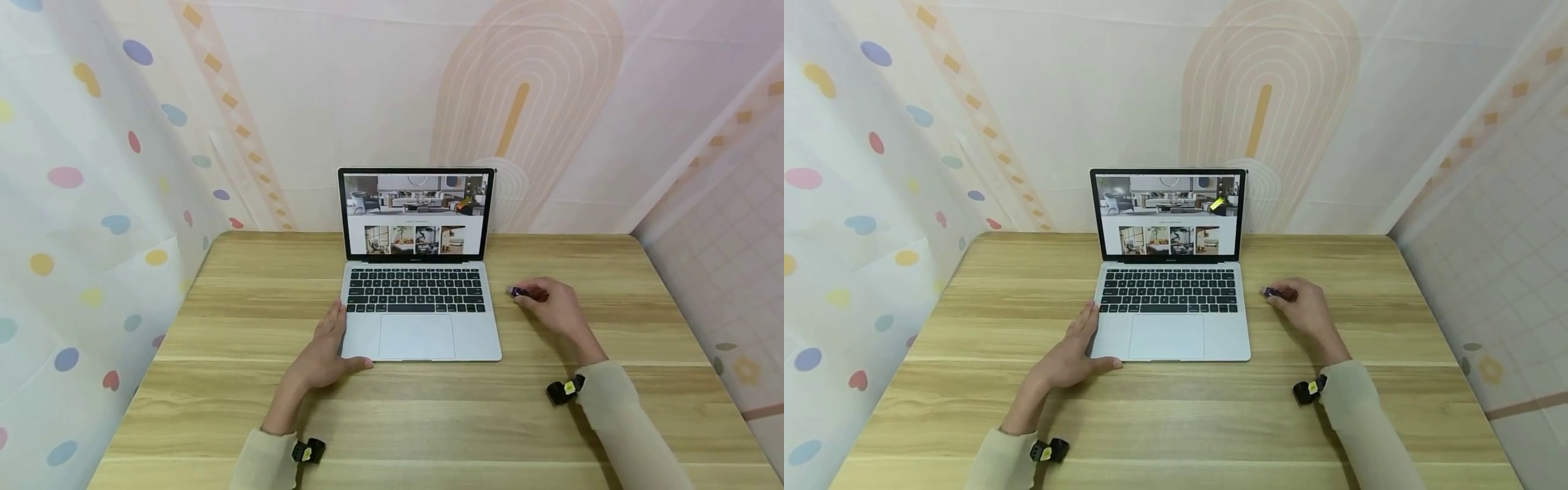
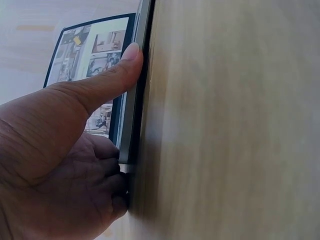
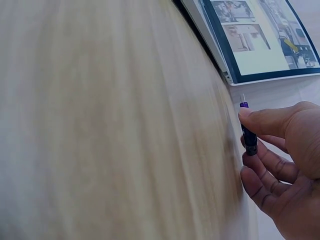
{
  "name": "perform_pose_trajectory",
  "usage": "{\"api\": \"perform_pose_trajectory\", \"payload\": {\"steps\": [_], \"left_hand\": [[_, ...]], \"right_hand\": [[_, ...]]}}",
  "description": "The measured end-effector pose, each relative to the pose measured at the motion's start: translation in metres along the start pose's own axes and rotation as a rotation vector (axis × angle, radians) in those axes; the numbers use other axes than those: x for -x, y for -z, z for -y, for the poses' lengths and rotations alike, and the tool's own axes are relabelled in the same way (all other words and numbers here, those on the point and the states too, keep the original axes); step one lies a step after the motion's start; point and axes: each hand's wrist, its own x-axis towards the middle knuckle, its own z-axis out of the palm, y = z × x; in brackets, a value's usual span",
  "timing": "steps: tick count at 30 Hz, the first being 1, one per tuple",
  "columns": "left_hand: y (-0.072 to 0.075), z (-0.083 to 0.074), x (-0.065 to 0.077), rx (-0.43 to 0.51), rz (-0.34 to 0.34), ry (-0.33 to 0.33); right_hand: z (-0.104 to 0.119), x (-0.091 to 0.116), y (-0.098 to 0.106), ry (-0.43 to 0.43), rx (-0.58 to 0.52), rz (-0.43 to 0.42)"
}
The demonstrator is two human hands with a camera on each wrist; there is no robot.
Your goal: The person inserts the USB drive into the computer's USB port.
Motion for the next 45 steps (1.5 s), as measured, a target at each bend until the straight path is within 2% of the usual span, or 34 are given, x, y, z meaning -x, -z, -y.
{"api": "perform_pose_trajectory", "payload": {"steps": [11, 24, 31, 38, 45], "left_hand": [[0.001, 0.002, 0.001, -0.002, -0.015, 0.006], [0.0, 0.002, 0.001, -0.004, -0.023, -0.003], [0.0, 0.002, 0.002, -0.008, -0.014, 0.016], [0.0, 0.004, 0.002, -0.013, -0.022, -0.013], [-0.001, 0.004, 0.002, -0.006, -0.027, -0.016]], "right_hand": [[0.005, -0.007, -0.004, -0.006, -0.003, 0.021], [0.01, -0.016, -0.01, 0.026, -0.007, 0.046], [0.012, -0.021, -0.013, 0.044, -0.013, 0.042], [0.014, -0.024, -0.014, 0.034, 0.009, 0.051], [0.014, -0.027, -0.015, 0.043, 0.007, 0.053]]}}
